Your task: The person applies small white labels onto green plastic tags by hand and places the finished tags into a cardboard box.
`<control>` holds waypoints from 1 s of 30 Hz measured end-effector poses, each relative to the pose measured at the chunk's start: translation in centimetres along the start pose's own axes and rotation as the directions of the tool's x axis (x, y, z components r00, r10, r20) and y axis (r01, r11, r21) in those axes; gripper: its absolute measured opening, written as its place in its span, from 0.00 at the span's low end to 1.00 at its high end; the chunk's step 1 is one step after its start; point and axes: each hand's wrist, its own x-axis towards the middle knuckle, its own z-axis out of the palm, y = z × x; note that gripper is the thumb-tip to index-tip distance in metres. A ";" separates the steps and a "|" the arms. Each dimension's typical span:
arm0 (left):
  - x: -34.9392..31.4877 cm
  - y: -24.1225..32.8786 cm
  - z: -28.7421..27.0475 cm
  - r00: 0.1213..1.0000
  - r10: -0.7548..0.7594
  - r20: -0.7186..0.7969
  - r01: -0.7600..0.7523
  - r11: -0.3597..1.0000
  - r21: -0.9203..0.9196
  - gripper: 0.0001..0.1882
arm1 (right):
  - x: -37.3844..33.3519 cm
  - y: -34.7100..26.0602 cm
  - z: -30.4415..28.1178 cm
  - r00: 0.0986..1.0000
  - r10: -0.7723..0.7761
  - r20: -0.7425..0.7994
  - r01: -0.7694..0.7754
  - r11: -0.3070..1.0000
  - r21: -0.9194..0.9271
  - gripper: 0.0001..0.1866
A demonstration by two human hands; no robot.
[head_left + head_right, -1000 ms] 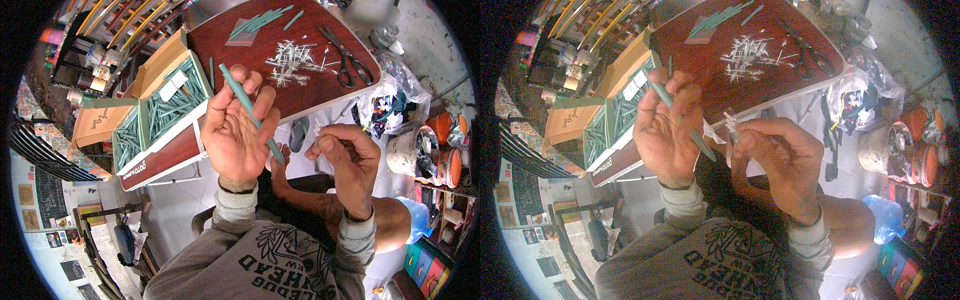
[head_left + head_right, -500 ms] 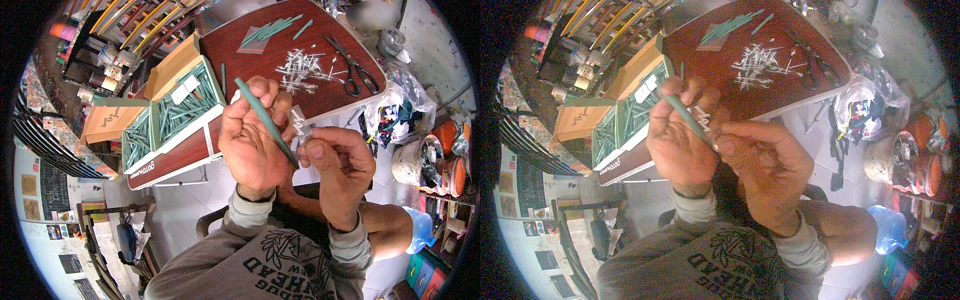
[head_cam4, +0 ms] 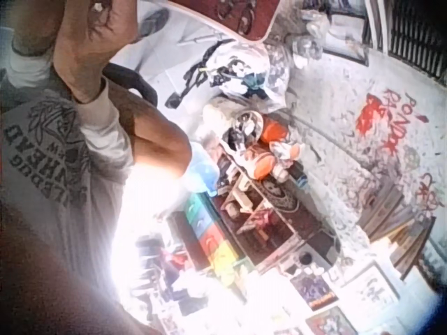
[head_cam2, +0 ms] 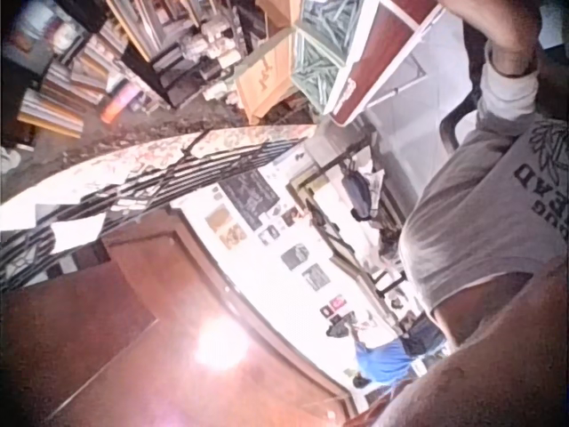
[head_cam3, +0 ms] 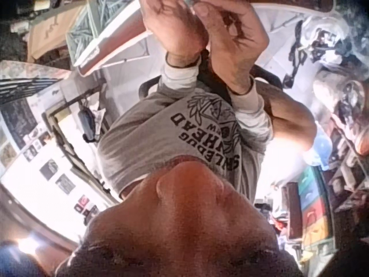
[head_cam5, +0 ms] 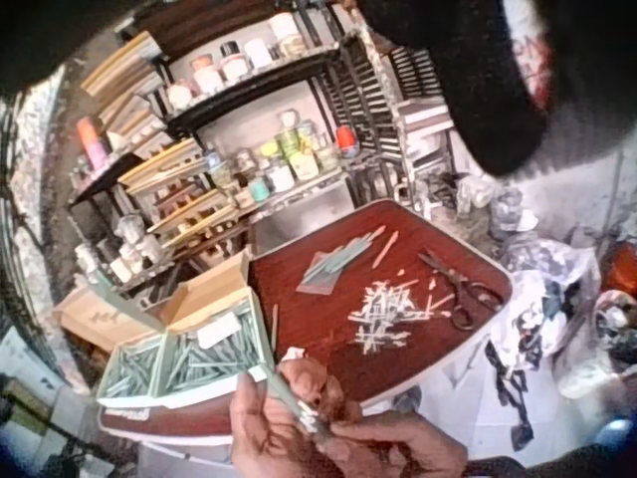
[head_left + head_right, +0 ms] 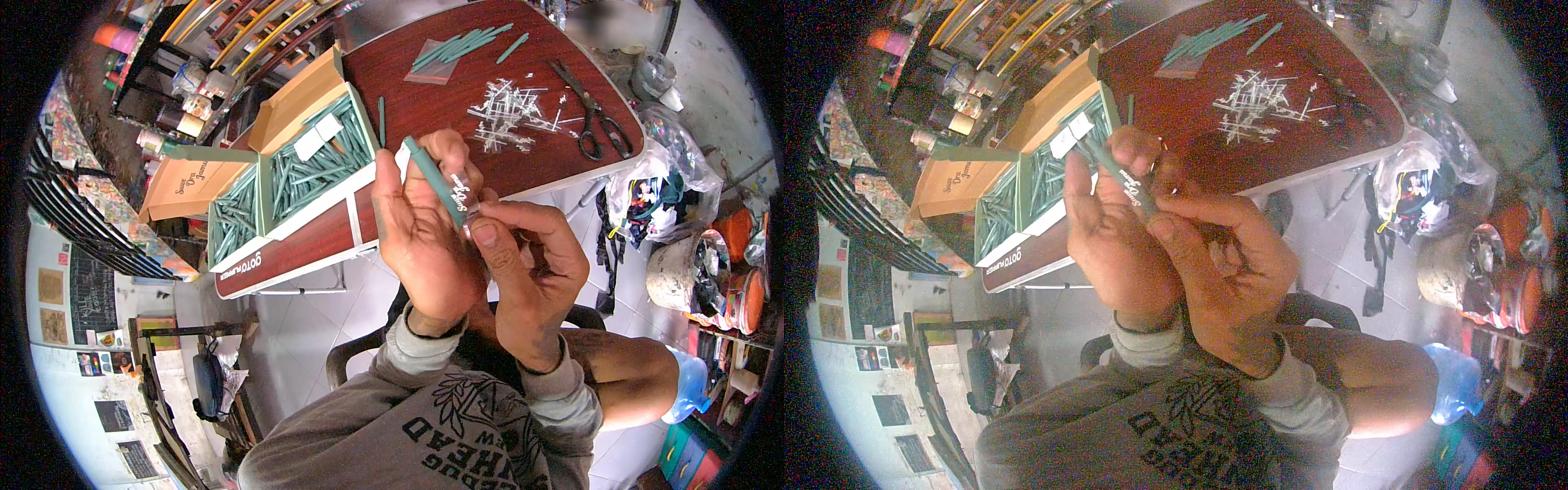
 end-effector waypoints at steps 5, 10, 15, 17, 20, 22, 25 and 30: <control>0.3 0.9 0.2 0.995 -0.064 -0.076 0.073 0.990 0.122 0.39 | -0.2 0.2 0.6 1.000 -0.004 -0.006 0.004 0.998 -0.069 0.09; 0.3 1.0 -0.4 0.999 -0.048 -0.015 0.049 0.996 0.078 0.41 | -0.1 0.5 1.1 0.999 0.038 -0.033 -0.039 0.998 -0.046 0.09; 0.1 1.1 -0.9 0.999 -0.045 -0.010 0.045 0.999 0.028 0.40 | 0.0 0.5 1.4 0.998 0.049 -0.028 -0.050 0.998 -0.031 0.08; 0.1 1.2 -0.3 0.994 -0.050 -0.099 0.057 0.996 0.073 0.40 | -0.1 0.3 1.5 0.996 0.081 -0.032 -0.082 0.996 -0.040 0.08; 0.1 1.4 -0.7 0.998 -0.051 -0.042 0.053 0.997 0.053 0.40 | -0.1 0.2 1.6 0.996 0.078 -0.030 -0.079 0.996 -0.034 0.08; 0.1 1.3 -0.7 0.998 -0.060 -0.037 0.062 0.997 0.043 0.40 | -0.2 0.4 1.6 0.997 0.065 -0.030 -0.066 0.997 -0.042 0.08; 0.0 1.4 -0.7 0.997 -0.065 -0.029 0.066 0.997 0.027 0.40 | -0.1 0.5 1.6 0.999 0.026 -0.022 -0.028 0.997 -0.071 0.08; 0.0 1.5 -0.7 0.998 -0.059 -0.024 0.061 0.997 0.050 0.39 | -0.1 0.4 1.6 1.000 0.019 -0.009 -0.020 0.995 -0.098 0.08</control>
